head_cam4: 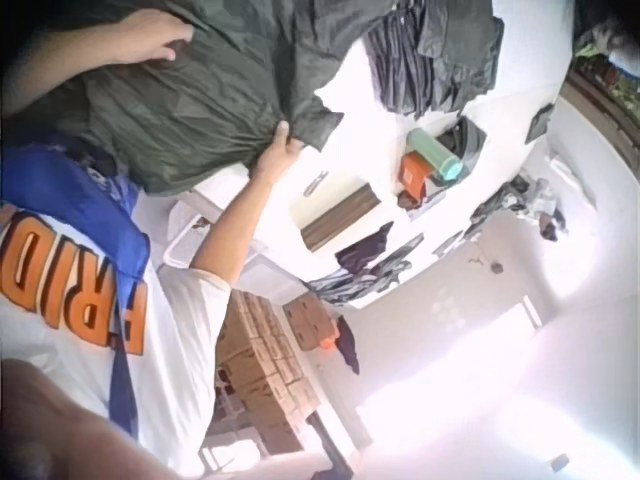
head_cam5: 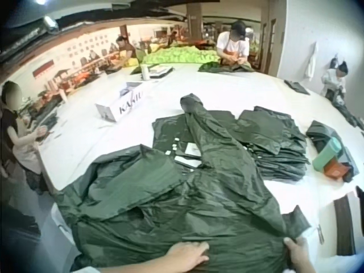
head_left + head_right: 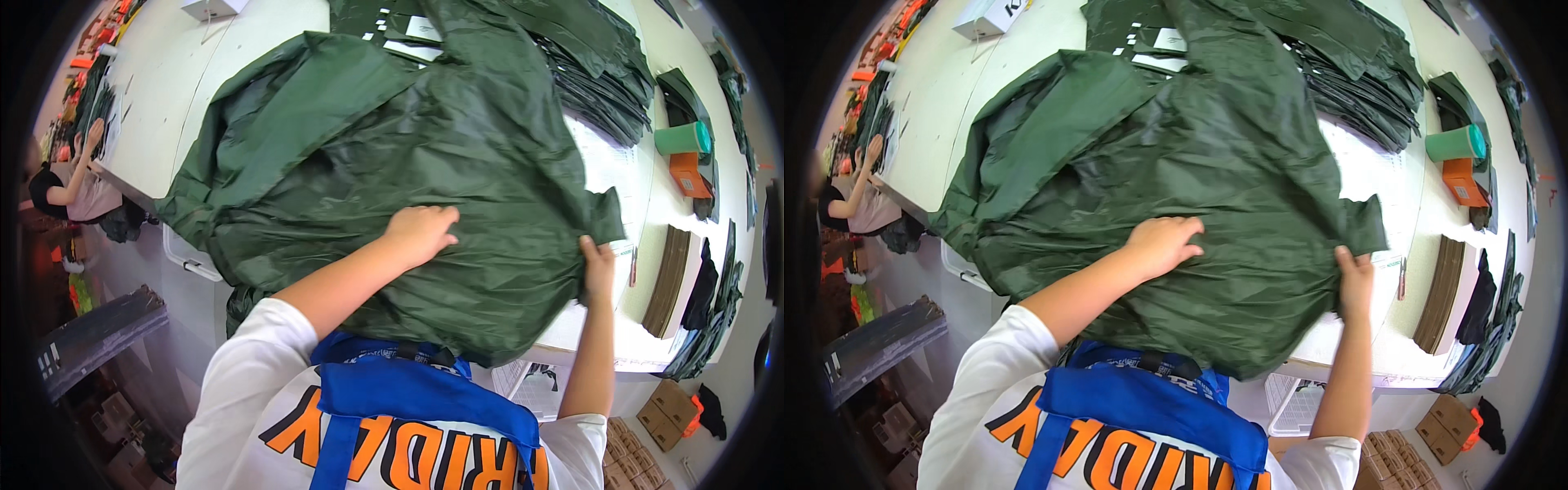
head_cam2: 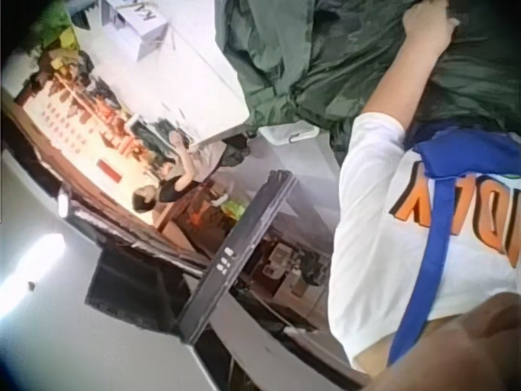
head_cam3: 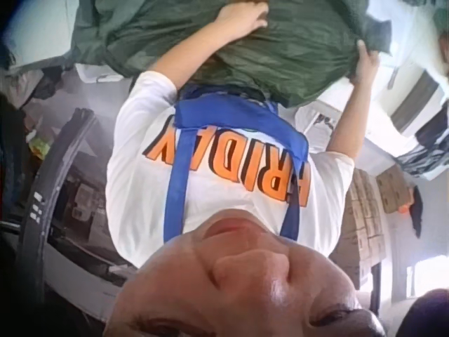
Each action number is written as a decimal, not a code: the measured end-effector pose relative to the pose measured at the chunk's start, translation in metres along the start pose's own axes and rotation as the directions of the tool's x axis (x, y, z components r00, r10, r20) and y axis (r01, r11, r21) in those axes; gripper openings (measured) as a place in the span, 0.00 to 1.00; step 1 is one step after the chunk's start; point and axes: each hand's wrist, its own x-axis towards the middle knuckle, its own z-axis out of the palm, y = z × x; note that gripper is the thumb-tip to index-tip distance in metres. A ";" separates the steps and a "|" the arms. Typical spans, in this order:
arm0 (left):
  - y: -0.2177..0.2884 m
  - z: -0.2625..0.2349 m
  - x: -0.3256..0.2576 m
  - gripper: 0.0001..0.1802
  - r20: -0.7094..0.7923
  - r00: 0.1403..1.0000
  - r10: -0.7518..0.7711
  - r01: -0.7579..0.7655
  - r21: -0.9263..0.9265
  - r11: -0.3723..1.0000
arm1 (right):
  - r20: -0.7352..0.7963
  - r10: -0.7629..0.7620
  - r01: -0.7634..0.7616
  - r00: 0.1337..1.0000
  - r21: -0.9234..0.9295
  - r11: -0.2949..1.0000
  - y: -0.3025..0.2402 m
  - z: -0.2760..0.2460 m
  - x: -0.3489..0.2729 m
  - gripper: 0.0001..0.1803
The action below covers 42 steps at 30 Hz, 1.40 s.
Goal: The person folds a dark green garment and places it on a stack. They then pick up another green jacket, use a small blade to trim loose threads from the hem and sleeves, and smooth the fabric on the table.
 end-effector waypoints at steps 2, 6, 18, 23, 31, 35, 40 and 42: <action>-0.017 -0.021 -0.039 0.14 -0.017 0.999 -0.037 0.039 0.164 0.986 | 0.001 -0.046 0.045 0.999 -0.178 0.983 0.001 -0.044 0.023 0.14; -0.064 -0.043 -0.103 0.07 -0.129 0.981 -0.146 0.174 0.240 0.955 | -0.165 -0.385 0.054 0.908 -0.865 0.500 -0.007 -0.081 0.043 0.19; -0.131 -0.049 -0.113 0.08 -0.200 0.964 -0.172 0.148 -0.131 0.980 | 0.648 -0.273 0.668 0.711 -0.501 0.551 -0.005 0.188 -0.085 0.08; -0.140 -0.049 -0.107 0.08 -0.108 0.967 -0.230 0.203 -0.216 0.955 | 0.692 -0.336 0.713 0.638 -0.368 0.596 -0.002 0.185 -0.066 0.10; -0.143 -0.068 -0.087 0.11 0.107 0.956 -0.275 0.288 -0.145 0.946 | 0.693 -0.181 0.616 0.698 -0.452 0.645 -0.008 0.179 -0.059 0.09; -0.146 -0.077 -0.072 0.12 0.242 0.908 -0.341 0.367 -0.070 0.928 | 0.676 -0.075 0.515 0.733 -0.481 0.709 -0.007 0.184 -0.051 0.10; -0.146 -0.078 -0.073 0.11 0.270 0.905 -0.329 0.349 -0.031 0.936 | 0.610 0.167 0.363 0.775 -0.645 0.672 -0.026 0.195 -0.048 0.11; -0.144 -0.078 -0.072 0.12 0.273 0.900 -0.341 0.362 -0.029 0.932 | 0.595 0.186 0.349 0.782 -0.666 0.659 -0.027 0.197 -0.046 0.12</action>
